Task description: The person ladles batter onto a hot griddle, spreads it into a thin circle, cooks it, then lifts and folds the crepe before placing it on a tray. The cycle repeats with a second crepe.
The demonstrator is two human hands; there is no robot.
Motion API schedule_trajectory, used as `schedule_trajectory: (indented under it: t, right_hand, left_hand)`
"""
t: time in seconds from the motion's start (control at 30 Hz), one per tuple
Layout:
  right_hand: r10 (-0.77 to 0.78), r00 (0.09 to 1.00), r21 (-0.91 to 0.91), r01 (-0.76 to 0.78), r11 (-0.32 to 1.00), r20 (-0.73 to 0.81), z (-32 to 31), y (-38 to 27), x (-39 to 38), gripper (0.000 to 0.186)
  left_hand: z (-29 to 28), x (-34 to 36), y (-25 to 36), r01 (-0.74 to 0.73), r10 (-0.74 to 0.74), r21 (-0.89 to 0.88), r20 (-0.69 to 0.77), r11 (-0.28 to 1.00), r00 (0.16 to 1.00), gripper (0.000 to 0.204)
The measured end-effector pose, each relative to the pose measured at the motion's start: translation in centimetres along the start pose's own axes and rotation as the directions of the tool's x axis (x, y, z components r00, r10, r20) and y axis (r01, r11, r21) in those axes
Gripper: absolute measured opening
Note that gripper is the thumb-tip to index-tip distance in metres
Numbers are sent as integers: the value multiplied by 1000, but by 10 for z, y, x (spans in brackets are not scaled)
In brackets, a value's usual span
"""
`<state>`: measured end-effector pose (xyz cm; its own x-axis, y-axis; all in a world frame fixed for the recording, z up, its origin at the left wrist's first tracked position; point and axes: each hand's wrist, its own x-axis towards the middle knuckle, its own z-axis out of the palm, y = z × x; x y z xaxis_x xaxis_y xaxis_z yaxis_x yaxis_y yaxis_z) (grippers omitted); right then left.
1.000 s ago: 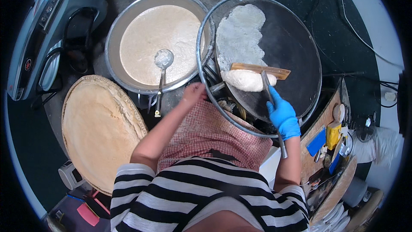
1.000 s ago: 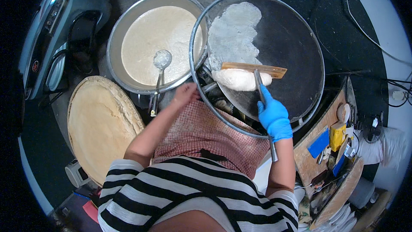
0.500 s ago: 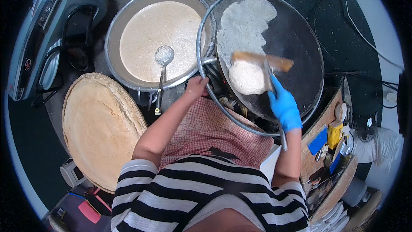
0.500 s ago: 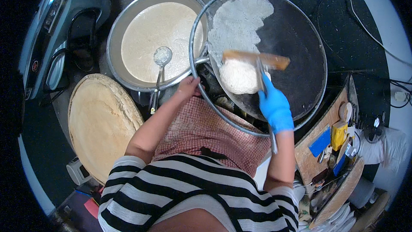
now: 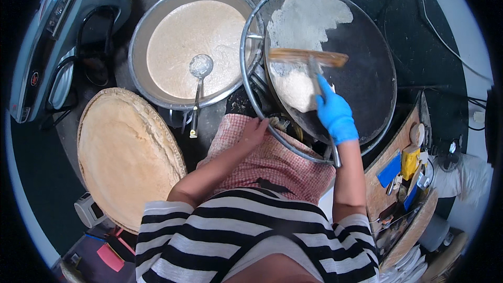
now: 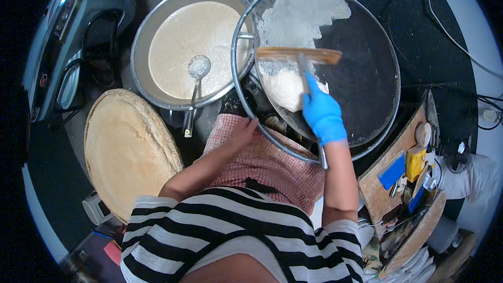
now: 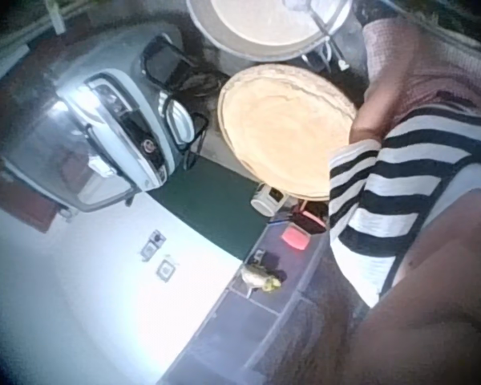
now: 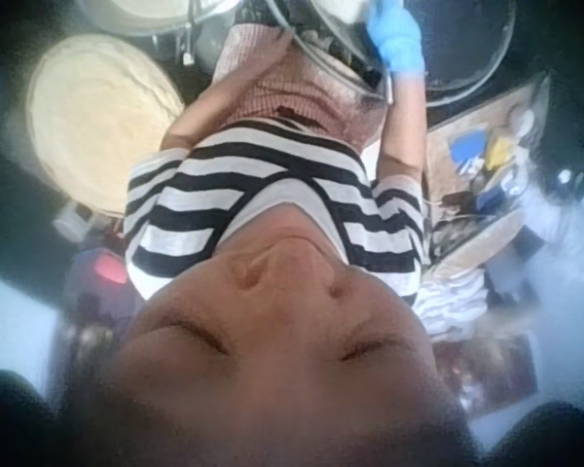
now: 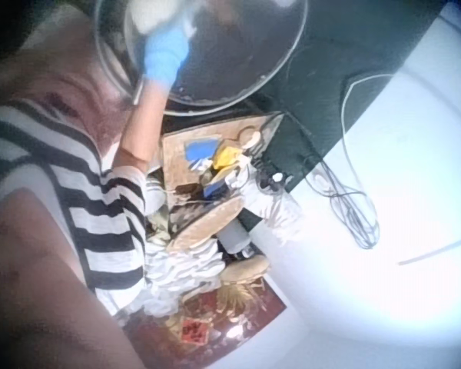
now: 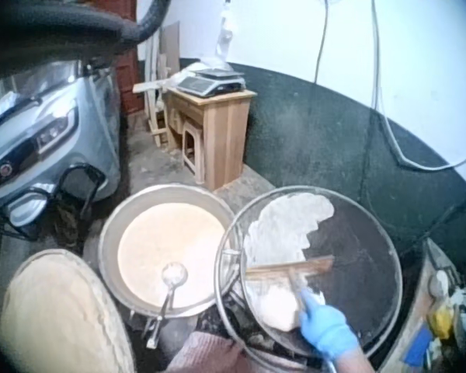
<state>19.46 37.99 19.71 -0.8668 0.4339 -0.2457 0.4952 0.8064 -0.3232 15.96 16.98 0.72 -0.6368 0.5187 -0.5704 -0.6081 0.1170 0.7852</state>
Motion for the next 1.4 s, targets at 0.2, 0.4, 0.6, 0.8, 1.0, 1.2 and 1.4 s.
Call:
schedule_trajectory:
  t: [0.2,0.4,0.6,0.8,1.0,1.2,1.4]
  right_hand:
    - [148,977,-146,-126,981,155,-14,0,-27,56]
    - [-63,997,38,65,997,-43,-7,0,-1,51]
    - [154,975,-128,-135,983,157,-10,3,-28,55]
    - [0,1000,38,0,999,-3,-9,3,-1,54]
    - [142,976,-132,-121,984,162,-13,2,-29,56]
    - [1,1000,19,-1,1000,6,-15,0,-1,53]
    - [67,991,-125,-52,991,118,4,14,-28,56]
  left_hand:
    - [-20,35,25,6,-8,-28,-84,1000,996,27]
    - [-52,67,75,49,-45,113,-40,992,998,27]
    - [-58,31,65,90,-90,5,-37,996,995,31]
    - [-5,2,-8,149,-148,-91,22,985,989,36]
    - [-31,48,8,33,-12,199,-108,979,994,35]
    - [-58,78,82,64,-59,162,-35,985,998,34]
    - [-66,43,73,43,-42,30,-43,999,998,33]
